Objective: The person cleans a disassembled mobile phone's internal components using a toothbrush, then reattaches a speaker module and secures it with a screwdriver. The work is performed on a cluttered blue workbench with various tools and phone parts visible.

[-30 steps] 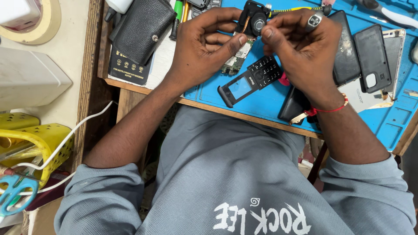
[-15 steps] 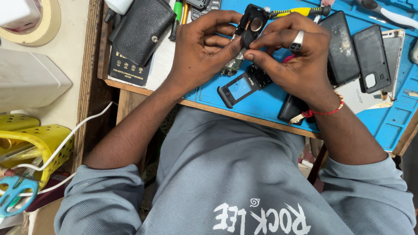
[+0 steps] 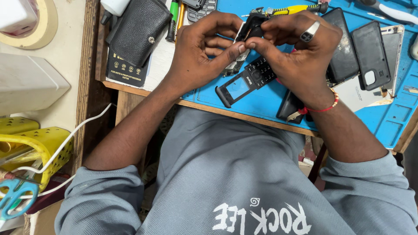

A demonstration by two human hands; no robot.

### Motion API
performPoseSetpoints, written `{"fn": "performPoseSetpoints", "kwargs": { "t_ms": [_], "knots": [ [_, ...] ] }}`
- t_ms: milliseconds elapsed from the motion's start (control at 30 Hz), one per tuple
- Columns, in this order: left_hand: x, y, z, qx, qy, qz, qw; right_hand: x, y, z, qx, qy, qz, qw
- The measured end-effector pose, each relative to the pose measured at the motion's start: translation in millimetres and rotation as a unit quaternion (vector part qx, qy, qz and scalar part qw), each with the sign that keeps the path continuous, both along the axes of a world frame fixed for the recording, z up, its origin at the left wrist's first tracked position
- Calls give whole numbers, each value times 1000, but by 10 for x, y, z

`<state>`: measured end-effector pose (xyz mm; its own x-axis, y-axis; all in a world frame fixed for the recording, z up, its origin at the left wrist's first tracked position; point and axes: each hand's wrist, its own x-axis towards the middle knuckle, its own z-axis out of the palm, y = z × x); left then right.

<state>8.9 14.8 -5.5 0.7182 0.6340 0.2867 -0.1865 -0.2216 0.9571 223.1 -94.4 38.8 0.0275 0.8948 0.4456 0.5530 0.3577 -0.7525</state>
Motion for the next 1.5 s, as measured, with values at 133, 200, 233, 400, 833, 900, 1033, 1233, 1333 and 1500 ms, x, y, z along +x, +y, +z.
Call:
{"fn": "performPoseSetpoints", "kwargs": {
  "t_ms": [133, 200, 233, 400, 833, 900, 1033, 1233, 1333, 1500],
  "knots": [
    [1, 9, 7, -31, -10, -8, 999, -15, 21, -2, -41, 77, 8, 996],
    [-2, 16, 3, -39, -14, -14, 999, -36, 41, 13, -52, 130, 10, 990],
    [-4, 17, 1, -48, -17, -19, 998, -47, 48, 23, -54, 161, 15, 985],
    [-11, 27, 9, -50, -20, -30, 998, -41, 77, 27, -106, 235, -9, 966],
    [73, -50, 16, 70, 22, 33, 997, 52, 96, 5, -126, 216, 35, 968],
    [75, -60, 28, 90, 20, 38, 995, 40, 104, 27, -128, 219, 30, 967],
    [74, -73, 60, 107, 37, 48, 992, 38, 132, 63, -130, 204, 35, 970],
    [66, -74, 98, 109, 31, 51, 992, 28, 119, 68, -143, 231, 39, 962],
    [66, -71, 99, 115, 39, 57, 991, 6, 109, 41, -139, 231, 39, 962],
    [70, -64, 55, 74, -5, 49, 996, -2, 130, 135, -159, 189, 9, 969]
  ]
}}
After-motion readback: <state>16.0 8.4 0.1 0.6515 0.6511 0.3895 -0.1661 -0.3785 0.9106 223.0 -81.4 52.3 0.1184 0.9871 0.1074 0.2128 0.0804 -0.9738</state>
